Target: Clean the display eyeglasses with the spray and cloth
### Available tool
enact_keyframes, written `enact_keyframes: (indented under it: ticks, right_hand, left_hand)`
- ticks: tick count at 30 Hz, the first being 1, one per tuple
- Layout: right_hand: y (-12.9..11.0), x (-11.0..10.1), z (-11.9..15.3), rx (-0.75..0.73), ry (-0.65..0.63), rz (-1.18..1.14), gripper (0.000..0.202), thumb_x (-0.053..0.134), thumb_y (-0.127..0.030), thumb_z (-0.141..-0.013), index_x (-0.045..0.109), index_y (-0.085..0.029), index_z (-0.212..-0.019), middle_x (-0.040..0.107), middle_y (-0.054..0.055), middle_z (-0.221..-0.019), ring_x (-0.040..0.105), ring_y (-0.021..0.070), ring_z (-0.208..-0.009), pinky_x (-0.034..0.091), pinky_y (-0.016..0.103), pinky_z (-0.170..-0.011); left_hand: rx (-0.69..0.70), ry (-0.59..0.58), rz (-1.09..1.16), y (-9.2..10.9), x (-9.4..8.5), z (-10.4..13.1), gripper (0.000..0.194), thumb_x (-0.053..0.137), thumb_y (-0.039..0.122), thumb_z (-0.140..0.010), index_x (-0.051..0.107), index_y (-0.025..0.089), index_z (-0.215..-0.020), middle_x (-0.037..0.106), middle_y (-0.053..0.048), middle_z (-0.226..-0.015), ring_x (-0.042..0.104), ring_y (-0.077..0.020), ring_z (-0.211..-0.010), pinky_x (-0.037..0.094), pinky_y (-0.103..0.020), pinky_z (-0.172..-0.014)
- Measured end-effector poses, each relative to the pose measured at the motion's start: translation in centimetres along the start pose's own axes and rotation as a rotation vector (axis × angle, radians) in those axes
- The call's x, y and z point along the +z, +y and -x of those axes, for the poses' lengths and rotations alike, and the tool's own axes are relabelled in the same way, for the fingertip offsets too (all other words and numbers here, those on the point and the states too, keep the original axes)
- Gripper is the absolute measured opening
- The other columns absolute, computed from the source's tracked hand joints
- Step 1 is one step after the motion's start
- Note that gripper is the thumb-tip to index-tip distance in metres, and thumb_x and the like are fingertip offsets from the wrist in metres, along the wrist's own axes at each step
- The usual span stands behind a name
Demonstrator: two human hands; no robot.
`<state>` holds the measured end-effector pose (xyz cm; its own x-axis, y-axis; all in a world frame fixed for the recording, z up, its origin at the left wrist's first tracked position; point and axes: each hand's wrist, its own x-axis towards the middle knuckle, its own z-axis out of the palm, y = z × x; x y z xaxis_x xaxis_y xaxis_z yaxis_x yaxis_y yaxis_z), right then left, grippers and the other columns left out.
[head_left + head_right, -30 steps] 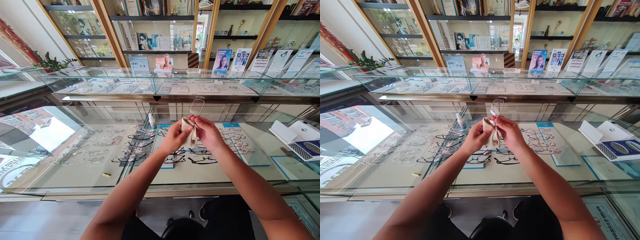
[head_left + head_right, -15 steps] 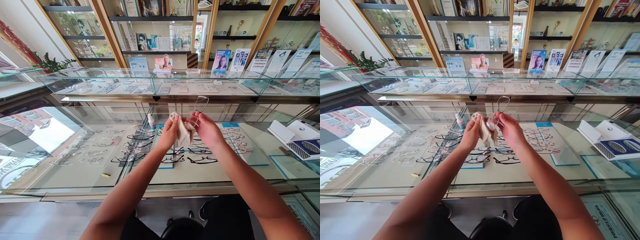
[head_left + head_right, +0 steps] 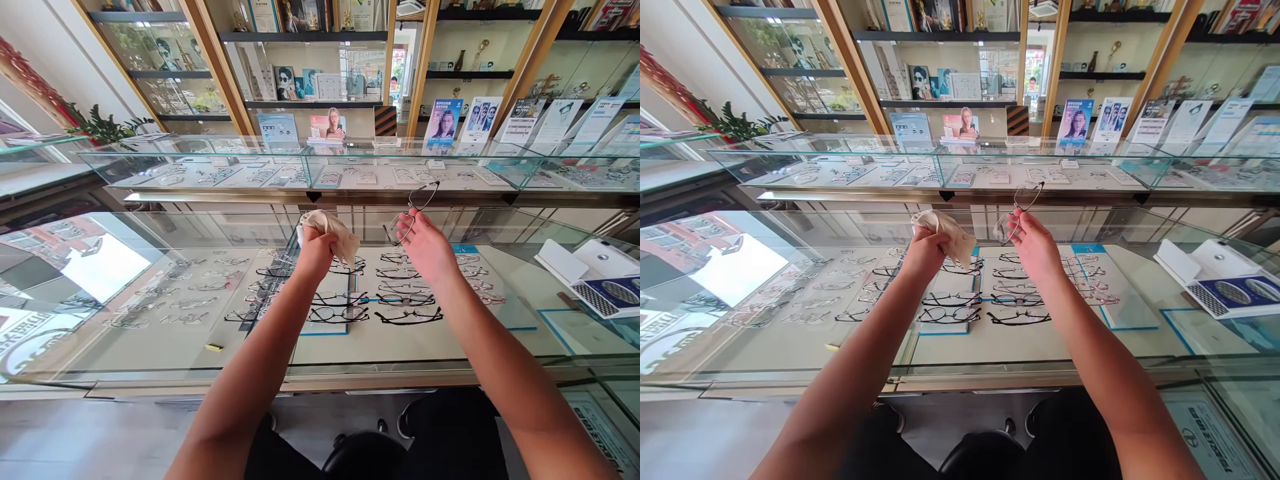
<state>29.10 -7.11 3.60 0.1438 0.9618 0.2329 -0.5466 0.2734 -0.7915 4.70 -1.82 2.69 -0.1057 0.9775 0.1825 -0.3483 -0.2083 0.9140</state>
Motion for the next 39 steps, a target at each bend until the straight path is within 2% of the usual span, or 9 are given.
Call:
enact_keyframes:
  ticks: [6, 9, 14, 19, 23, 26, 30, 35, 39]
  right_hand:
    - [0.2, 0.1, 0.1, 0.012, -0.025, 0.028, 0.041, 0.102, -0.06, -0.074, 0.085, -0.035, -0.101, 0.085, 0.001, -0.121, 0.073, 0.0255, -0.121, 0.06, 0.044, -0.104]
    - [0.2, 0.3, 0.2, 0.012, -0.019, 0.026, 0.042, 0.102, -0.06, -0.073, 0.085, -0.035, -0.1, 0.085, 0.001, -0.12, 0.073, 0.0253, -0.119, 0.06, 0.043, -0.103]
    - [0.1, 0.9, 0.5, 0.02, -0.006, 0.018, 0.042, 0.103, -0.06, -0.071, 0.085, -0.034, -0.099, 0.085, 0.002, -0.117, 0.074, 0.0234, -0.114, 0.06, 0.04, -0.098]
    - [0.3, 0.9, 0.4, 0.012, -0.013, 0.037, 0.042, 0.104, -0.061, -0.069, 0.086, -0.034, -0.096, 0.086, 0.001, -0.115, 0.075, 0.023, -0.111, 0.06, 0.04, -0.096]
    - [0.2, 0.8, 0.4, -0.071, -0.021, 0.119, 0.039, 0.103, -0.061, -0.071, 0.088, -0.035, -0.095, 0.087, 0.001, -0.116, 0.076, 0.0228, -0.11, 0.059, 0.041, -0.098]
    - [0.0, 1.0, 0.6, -0.201, -0.036, 0.232, 0.03, 0.096, -0.059, -0.082, 0.087, -0.034, -0.095, 0.089, 0.002, -0.115, 0.078, 0.0241, -0.116, 0.057, 0.044, -0.104]
    - [-0.3, 1.3, 0.6, -0.293, -0.055, 0.292, 0.025, 0.088, -0.055, -0.091, 0.082, -0.032, -0.094, 0.089, 0.002, -0.109, 0.08, 0.0251, -0.12, 0.057, 0.044, -0.108]
    - [-0.4, 1.2, 0.0, -0.252, -0.069, 0.256, 0.029, 0.087, -0.057, -0.089, 0.075, -0.03, -0.09, 0.087, 0.001, -0.099, 0.083, 0.0237, -0.11, 0.06, 0.042, -0.104]
    - [-0.6, 1.2, -0.1, -0.241, -0.079, 0.21, 0.031, 0.09, -0.057, -0.085, 0.076, -0.03, -0.09, 0.084, -0.001, -0.093, 0.082, 0.0222, -0.102, 0.06, 0.041, -0.102]
  left_hand:
    - [0.02, -0.043, -0.009, 0.2, -0.8, -0.5, 0.048, 0.097, 0.032, -0.063, 0.065, 0.022, -0.097, 0.075, -0.001, -0.088, 0.067, -0.015, -0.075, 0.049, -0.027, -0.067]
    - [0.067, -0.033, -0.057, -0.2, -1.1, -0.9, 0.05, 0.102, 0.044, -0.061, 0.068, 0.02, -0.089, 0.071, 0.001, -0.081, 0.066, -0.0135, -0.073, 0.05, -0.026, -0.067]
    - [0.071, 0.027, -0.104, -0.8, -1.4, -1.1, 0.051, 0.103, 0.045, -0.06, 0.067, 0.023, -0.09, 0.066, 0.005, -0.075, 0.066, -0.0132, -0.073, 0.051, -0.026, -0.068]
    - [-0.023, -0.054, -0.219, -0.9, -1.6, -1.1, 0.048, 0.095, 0.047, -0.07, 0.07, 0.025, -0.105, 0.085, -0.007, -0.12, 0.078, -0.0266, -0.113, 0.061, -0.037, -0.091]
    - [-0.065, -0.281, -0.347, -1.1, -1.4, -0.8, 0.059, 0.087, 0.046, -0.081, 0.07, 0.026, -0.134, 0.076, -0.016, -0.154, 0.072, -0.0349, -0.141, 0.059, -0.049, -0.111]
    - [0.147, -0.325, -0.641, -1.4, -1.2, -0.2, 0.05, 0.077, 0.039, -0.09, 0.071, 0.021, -0.136, 0.078, -0.02, -0.146, 0.071, -0.0375, -0.14, 0.056, -0.056, -0.117]
    - [0.648, -0.145, -1.051, -0.6, -0.4, 1.2, 0.034, 0.065, 0.028, -0.097, 0.074, 0.019, -0.128, 0.078, -0.017, -0.135, 0.068, -0.0383, -0.133, 0.052, -0.062, -0.118]
    - [0.998, -0.256, -1.056, 4.1, 2.5, 2.6, 0.037, 0.064, 0.023, -0.102, 0.068, 0.025, -0.139, 0.075, -0.012, -0.142, 0.067, -0.0324, -0.135, 0.054, -0.055, -0.118]
    - [1.156, -0.39, -1.092, 8.4, 5.7, 2.0, 0.072, 0.078, 0.029, -0.095, 0.053, 0.029, -0.162, 0.058, -0.013, -0.168, 0.051, -0.0381, -0.157, 0.044, -0.063, -0.131]
